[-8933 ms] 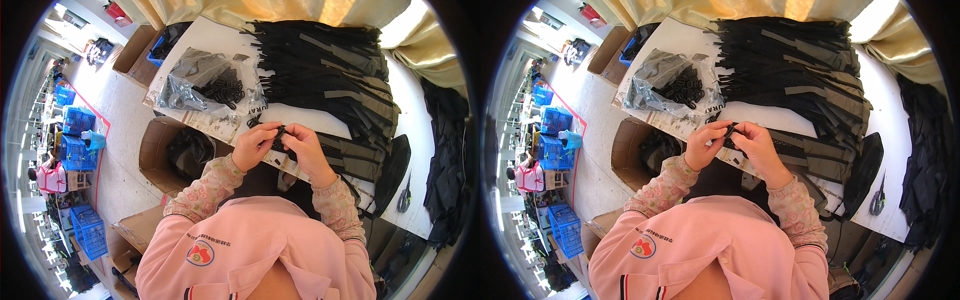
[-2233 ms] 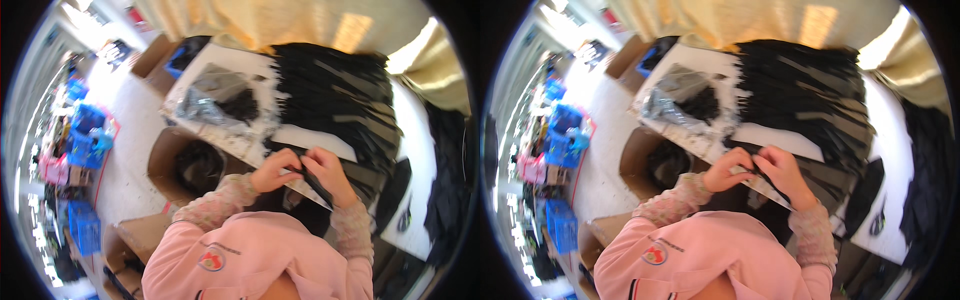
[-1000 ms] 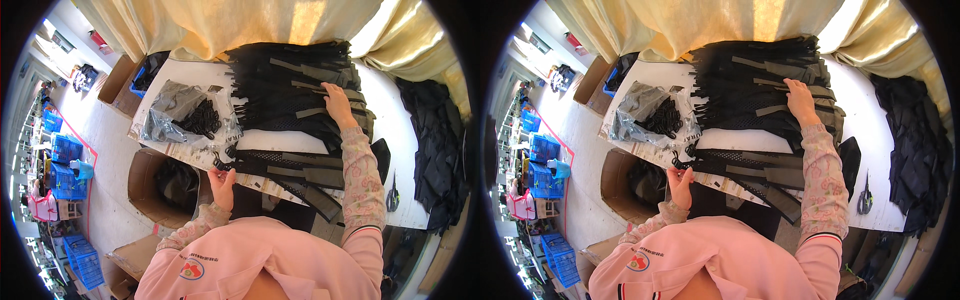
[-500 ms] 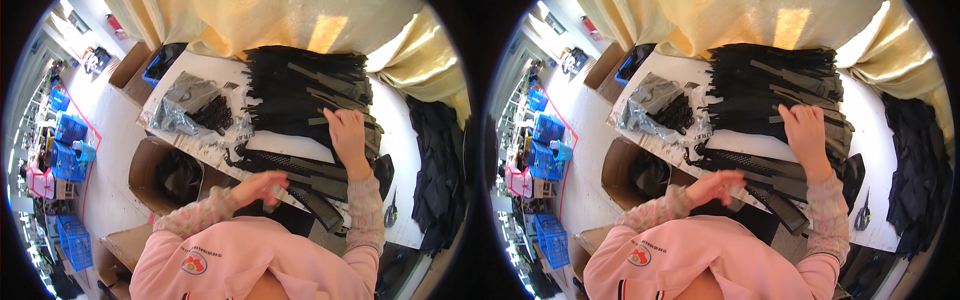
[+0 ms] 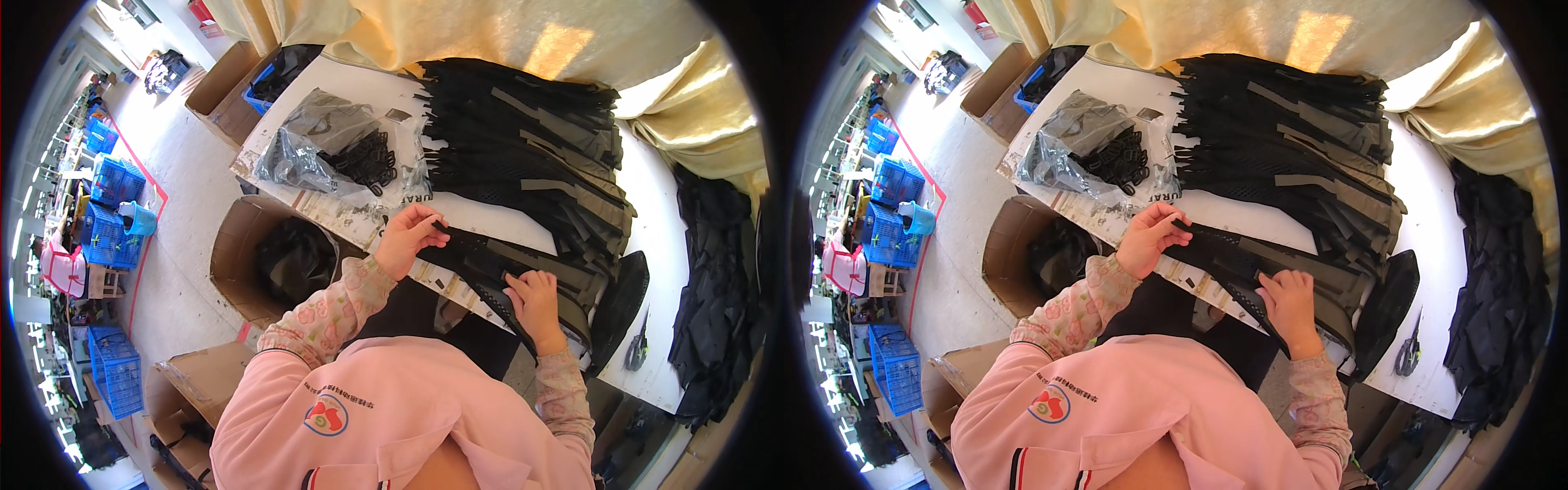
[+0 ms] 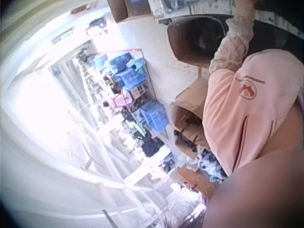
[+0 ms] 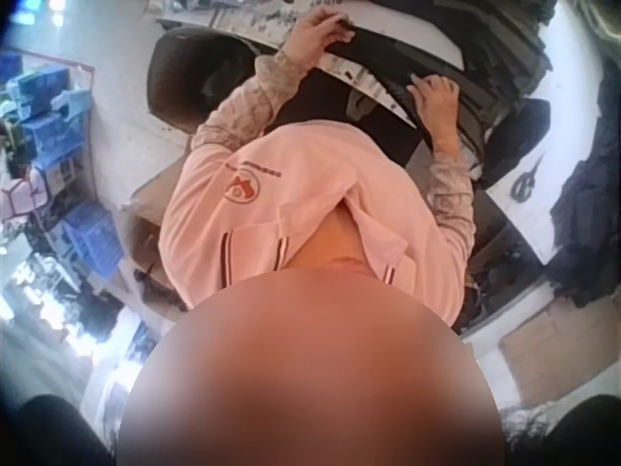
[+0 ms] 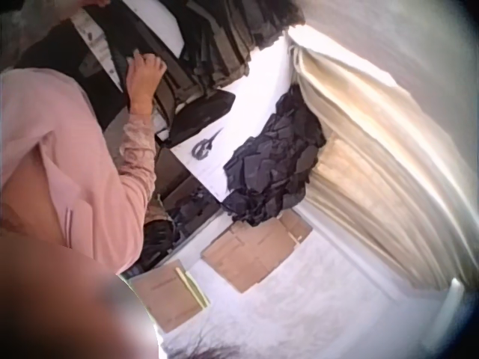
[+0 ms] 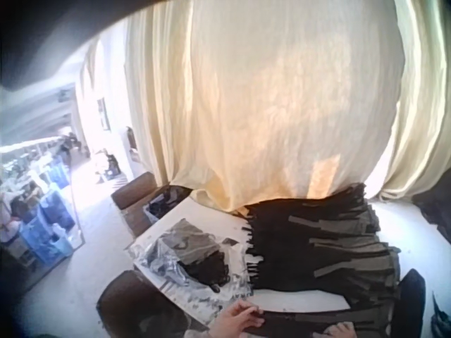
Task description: Checking and organizing black fabric straps and plastic buckles on a workbench in a factory setting.
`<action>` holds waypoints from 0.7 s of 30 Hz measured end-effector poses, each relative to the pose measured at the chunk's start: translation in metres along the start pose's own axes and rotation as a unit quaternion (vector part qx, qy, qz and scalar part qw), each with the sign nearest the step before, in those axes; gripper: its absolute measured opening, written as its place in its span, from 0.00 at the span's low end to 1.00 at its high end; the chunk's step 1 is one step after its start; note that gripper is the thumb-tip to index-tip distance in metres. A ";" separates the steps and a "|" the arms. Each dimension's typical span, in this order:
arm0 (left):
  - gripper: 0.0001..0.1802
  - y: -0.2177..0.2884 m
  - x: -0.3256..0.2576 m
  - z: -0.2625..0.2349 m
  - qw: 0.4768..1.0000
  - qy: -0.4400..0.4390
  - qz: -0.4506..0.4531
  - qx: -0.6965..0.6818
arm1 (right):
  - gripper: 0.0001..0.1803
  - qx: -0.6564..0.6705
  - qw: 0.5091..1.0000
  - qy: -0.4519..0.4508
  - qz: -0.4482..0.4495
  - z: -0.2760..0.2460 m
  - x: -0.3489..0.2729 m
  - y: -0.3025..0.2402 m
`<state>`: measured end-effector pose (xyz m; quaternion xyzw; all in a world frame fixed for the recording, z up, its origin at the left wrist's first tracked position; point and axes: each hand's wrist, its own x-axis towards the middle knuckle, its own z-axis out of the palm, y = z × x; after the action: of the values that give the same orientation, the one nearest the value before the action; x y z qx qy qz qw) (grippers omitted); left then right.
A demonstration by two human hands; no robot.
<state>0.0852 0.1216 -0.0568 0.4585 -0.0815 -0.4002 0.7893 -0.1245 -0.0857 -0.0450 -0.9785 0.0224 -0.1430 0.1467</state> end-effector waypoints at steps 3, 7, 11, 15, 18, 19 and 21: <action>0.05 0.000 -0.012 -0.001 0.999 0.006 0.031 -0.023 | 0.20 0.076 0.993 0.083 0.024 -0.006 0.041 -0.030; 0.06 -0.002 -0.018 0.000 0.997 -0.008 0.071 0.020 | 0.23 0.274 0.957 0.098 -0.009 0.028 0.096 -0.077; 0.08 0.031 -0.002 -0.026 0.951 0.008 0.171 0.258 | 0.15 0.435 0.895 0.082 0.058 0.077 0.100 -0.073; 0.14 0.070 0.046 -0.081 0.726 0.080 0.257 0.632 | 0.15 0.409 0.908 0.081 0.039 0.072 0.105 -0.080; 0.15 0.068 0.069 -0.096 0.574 0.064 0.212 0.789 | 0.15 0.324 0.944 0.061 -0.002 0.068 0.113 -0.081; 0.15 0.069 0.074 -0.094 0.554 0.053 0.168 0.814 | 0.14 0.340 0.939 0.059 0.005 0.069 0.113 -0.081; 0.16 0.071 0.082 -0.092 0.534 0.040 0.126 0.835 | 0.14 0.354 0.934 0.057 0.014 0.072 0.112 -0.078</action>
<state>0.2253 0.1430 -0.0725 0.9097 -0.4040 -0.0279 0.0923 0.0035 -0.0006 -0.0572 -0.8532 -0.0079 -0.1952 0.4837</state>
